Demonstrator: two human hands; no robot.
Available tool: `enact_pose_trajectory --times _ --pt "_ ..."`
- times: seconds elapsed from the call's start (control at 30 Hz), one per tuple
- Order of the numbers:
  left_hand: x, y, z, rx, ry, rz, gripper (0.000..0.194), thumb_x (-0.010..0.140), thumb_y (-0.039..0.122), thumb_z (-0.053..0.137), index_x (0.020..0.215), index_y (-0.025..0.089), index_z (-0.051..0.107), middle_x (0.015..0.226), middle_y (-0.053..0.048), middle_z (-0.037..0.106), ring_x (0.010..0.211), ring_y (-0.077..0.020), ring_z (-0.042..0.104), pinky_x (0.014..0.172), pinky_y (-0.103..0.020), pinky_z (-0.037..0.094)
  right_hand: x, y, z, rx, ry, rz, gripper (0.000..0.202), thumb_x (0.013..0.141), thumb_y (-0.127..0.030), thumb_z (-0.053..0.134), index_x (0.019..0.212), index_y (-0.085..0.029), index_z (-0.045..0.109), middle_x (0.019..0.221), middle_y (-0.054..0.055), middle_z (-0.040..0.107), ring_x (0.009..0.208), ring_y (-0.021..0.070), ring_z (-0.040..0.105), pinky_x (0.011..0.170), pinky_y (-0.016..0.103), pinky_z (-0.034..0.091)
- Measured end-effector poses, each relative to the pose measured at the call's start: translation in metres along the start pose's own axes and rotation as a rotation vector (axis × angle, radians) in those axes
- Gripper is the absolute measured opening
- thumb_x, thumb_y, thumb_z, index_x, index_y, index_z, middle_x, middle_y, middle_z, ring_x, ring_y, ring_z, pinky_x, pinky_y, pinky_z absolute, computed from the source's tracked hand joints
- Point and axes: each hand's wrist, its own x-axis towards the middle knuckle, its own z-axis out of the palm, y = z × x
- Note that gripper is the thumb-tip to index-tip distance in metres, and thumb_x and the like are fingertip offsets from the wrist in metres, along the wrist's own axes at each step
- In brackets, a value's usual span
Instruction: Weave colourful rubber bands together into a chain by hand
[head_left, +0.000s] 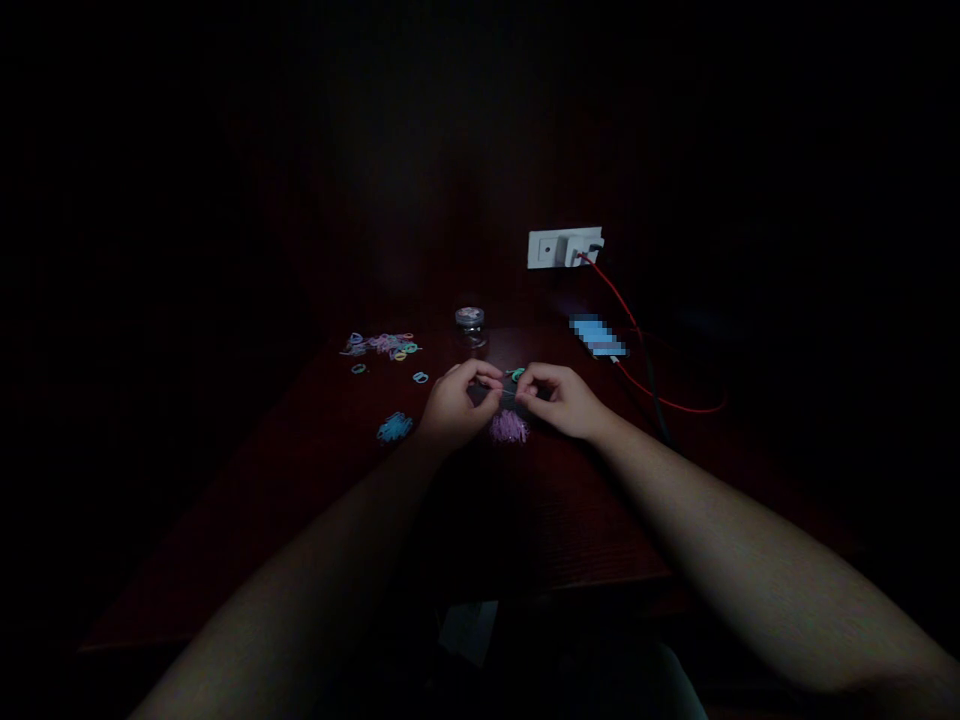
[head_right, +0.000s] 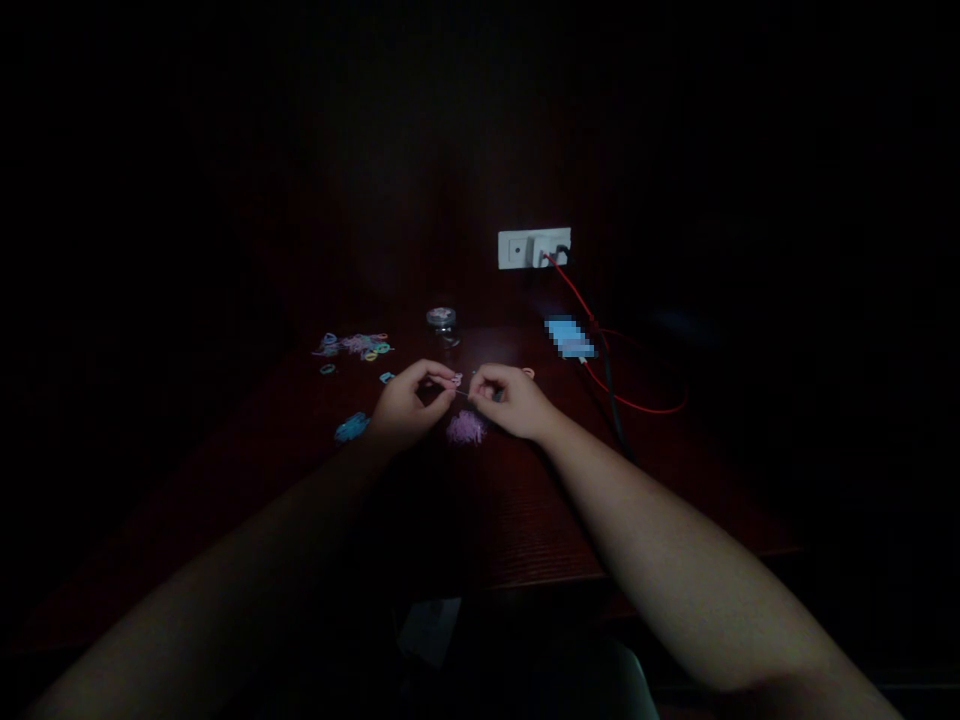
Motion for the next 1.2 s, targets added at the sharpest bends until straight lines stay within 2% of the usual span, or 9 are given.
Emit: enact_pose_trajectory --times 0.23,0.33,0.43,0.53,1.2 --pt "-0.0003 -0.0002 -0.0001 0.002 -0.044 0.003 0.020 0.078 0.018 0.061 0.098 0.018 0.061 0.093 -0.005 0.067 0.083 -0.0155 0.065 0.080 -0.031 0.052 -0.0013 -0.0011 -0.0002 0.001 -0.038 -0.002 0.012 0.079 -0.025 0.060 0.073 -0.015 0.059 0.068 0.000 0.054 0.061 0.0111 0.047 0.058 0.024 0.038" --pt "-0.0011 0.0016 -0.0018 0.015 -0.125 0.009 0.022 0.077 0.016 0.060 0.099 0.018 0.060 0.089 -0.003 0.069 0.083 -0.0154 0.065 0.081 -0.031 0.051 -0.0013 -0.0014 -0.0014 -0.002 -0.036 0.004 0.014 0.079 -0.027 0.061 0.074 -0.014 0.059 0.067 0.000 0.055 0.062 0.0113 0.048 0.058 0.024 0.038" --pt "-0.0017 0.0041 -0.0042 0.069 -0.231 0.012 0.025 0.075 0.015 0.061 0.100 0.019 0.061 0.087 -0.002 0.070 0.086 -0.0165 0.064 0.080 -0.031 0.051 -0.0004 0.0006 -0.0033 -0.033 0.036 0.017 0.017 0.080 -0.030 0.060 0.073 -0.015 0.059 0.065 0.000 0.054 0.060 0.0111 0.047 0.057 0.024 0.037" --pt "-0.0011 0.0058 -0.0067 0.115 -0.277 0.011 0.026 0.075 0.015 0.060 0.101 0.019 0.062 0.088 -0.001 0.070 0.086 -0.0174 0.063 0.076 -0.030 0.050 0.0012 0.0036 -0.0046 -0.040 0.118 0.029 0.020 0.081 -0.031 0.059 0.070 -0.015 0.057 0.063 0.000 0.053 0.058 0.0108 0.045 0.056 0.024 0.036" --pt "-0.0001 0.0044 -0.0072 0.109 -0.311 0.006 0.025 0.074 0.012 0.060 0.098 0.019 0.063 0.092 -0.003 0.072 0.084 -0.0167 0.065 0.078 -0.032 0.051 0.0027 0.0078 -0.0041 -0.077 0.156 0.019 0.019 0.081 -0.029 0.058 0.068 -0.015 0.056 0.064 0.001 0.055 0.060 0.0119 0.047 0.058 0.025 0.037"
